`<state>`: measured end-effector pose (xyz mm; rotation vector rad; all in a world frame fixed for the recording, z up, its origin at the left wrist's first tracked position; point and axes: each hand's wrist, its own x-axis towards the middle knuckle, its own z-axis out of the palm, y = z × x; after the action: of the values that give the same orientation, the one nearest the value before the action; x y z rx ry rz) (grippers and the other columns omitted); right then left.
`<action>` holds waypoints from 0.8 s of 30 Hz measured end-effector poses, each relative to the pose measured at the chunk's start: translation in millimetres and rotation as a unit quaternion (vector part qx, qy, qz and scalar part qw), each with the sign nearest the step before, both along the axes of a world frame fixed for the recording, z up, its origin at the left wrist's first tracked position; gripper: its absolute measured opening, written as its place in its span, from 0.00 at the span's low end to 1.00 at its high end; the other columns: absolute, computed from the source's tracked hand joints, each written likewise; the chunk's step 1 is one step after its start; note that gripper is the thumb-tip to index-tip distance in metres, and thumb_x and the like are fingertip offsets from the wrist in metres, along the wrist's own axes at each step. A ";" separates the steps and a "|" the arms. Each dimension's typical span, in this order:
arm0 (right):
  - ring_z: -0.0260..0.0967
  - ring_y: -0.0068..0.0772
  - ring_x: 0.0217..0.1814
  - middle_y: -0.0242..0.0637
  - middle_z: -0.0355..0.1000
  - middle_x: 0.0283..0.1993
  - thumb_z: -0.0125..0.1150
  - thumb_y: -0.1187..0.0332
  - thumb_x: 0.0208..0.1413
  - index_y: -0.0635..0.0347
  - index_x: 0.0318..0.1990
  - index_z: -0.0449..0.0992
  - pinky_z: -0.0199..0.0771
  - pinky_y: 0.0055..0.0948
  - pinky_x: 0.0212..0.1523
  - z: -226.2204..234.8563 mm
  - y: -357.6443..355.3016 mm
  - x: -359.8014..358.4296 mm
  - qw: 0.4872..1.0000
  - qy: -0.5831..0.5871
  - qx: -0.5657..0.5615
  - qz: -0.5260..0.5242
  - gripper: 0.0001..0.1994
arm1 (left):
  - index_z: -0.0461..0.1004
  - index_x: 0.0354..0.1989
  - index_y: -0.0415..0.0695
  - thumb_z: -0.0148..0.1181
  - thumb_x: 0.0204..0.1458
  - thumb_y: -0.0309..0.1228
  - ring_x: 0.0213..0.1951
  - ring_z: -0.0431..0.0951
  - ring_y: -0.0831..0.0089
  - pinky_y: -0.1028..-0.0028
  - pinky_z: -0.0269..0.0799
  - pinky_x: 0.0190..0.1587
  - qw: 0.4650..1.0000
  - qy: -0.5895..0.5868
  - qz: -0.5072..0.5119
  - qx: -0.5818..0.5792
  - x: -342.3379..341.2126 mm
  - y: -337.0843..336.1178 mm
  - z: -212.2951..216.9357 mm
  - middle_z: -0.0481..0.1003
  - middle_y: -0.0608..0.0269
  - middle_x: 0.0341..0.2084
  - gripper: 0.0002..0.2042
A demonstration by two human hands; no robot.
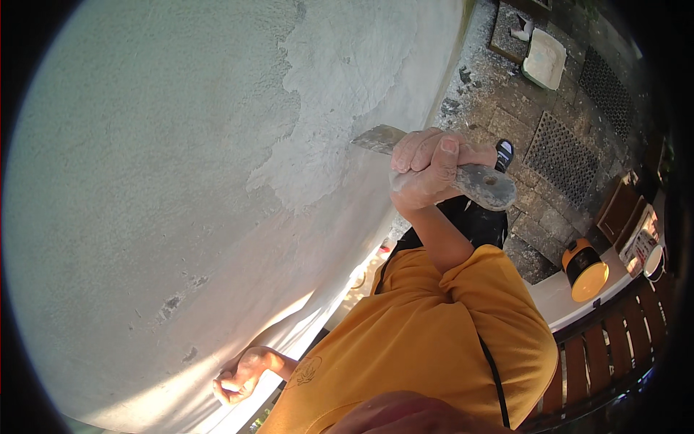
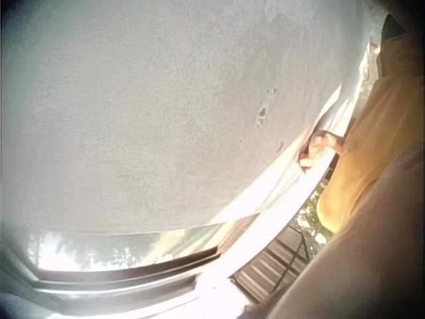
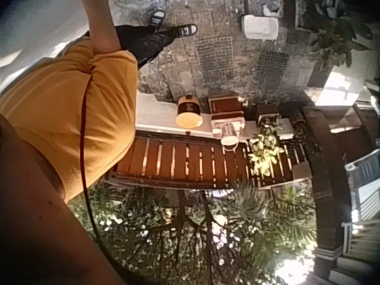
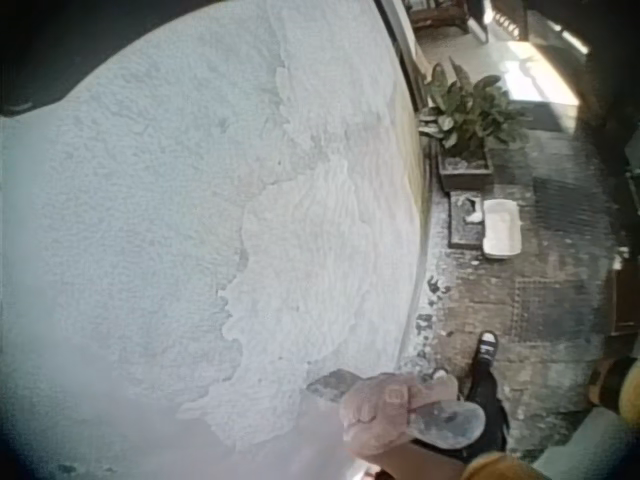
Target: Scrape the peeling paint or plaster off the exterior wall using a putty knife.
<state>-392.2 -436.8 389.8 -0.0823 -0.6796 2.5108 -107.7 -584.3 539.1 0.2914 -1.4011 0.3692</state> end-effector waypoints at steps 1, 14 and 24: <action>0.52 0.18 0.08 0.33 0.56 0.13 0.54 0.75 0.56 0.57 0.32 0.52 0.58 0.22 0.06 -3.3 -2.1 1.6 1.000 0.000 0.001 -0.001 0.13 | 0.69 0.30 0.39 0.49 0.50 0.25 0.23 0.60 0.80 0.83 0.57 0.25 1.000 0.000 0.000 0.001 -0.4 0.8 0.2 0.65 0.68 0.24 0.04; 0.50 0.18 0.07 0.32 0.57 0.13 0.54 0.77 0.54 0.57 0.32 0.52 0.57 0.22 0.05 -13.9 -10.2 4.3 0.999 -0.016 0.045 0.002 0.13 | 0.69 0.30 0.39 0.49 0.50 0.25 0.22 0.60 0.80 0.83 0.57 0.25 1.000 0.011 0.009 0.008 -0.1 4.0 -0.2 0.64 0.69 0.24 0.04; 0.50 0.18 0.07 0.32 0.57 0.13 0.55 0.76 0.54 0.58 0.31 0.52 0.55 0.23 0.05 -7.9 -8.7 7.0 0.997 -0.047 0.054 0.034 0.13 | 0.69 0.30 0.39 0.49 0.50 0.25 0.22 0.60 0.80 0.83 0.56 0.25 1.000 0.016 0.016 0.008 -0.4 3.0 3.0 0.64 0.69 0.23 0.04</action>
<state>-385.2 -445.5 381.9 -0.1427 -0.8678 2.5418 -108.2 -581.3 542.1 0.3306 -1.3695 0.3780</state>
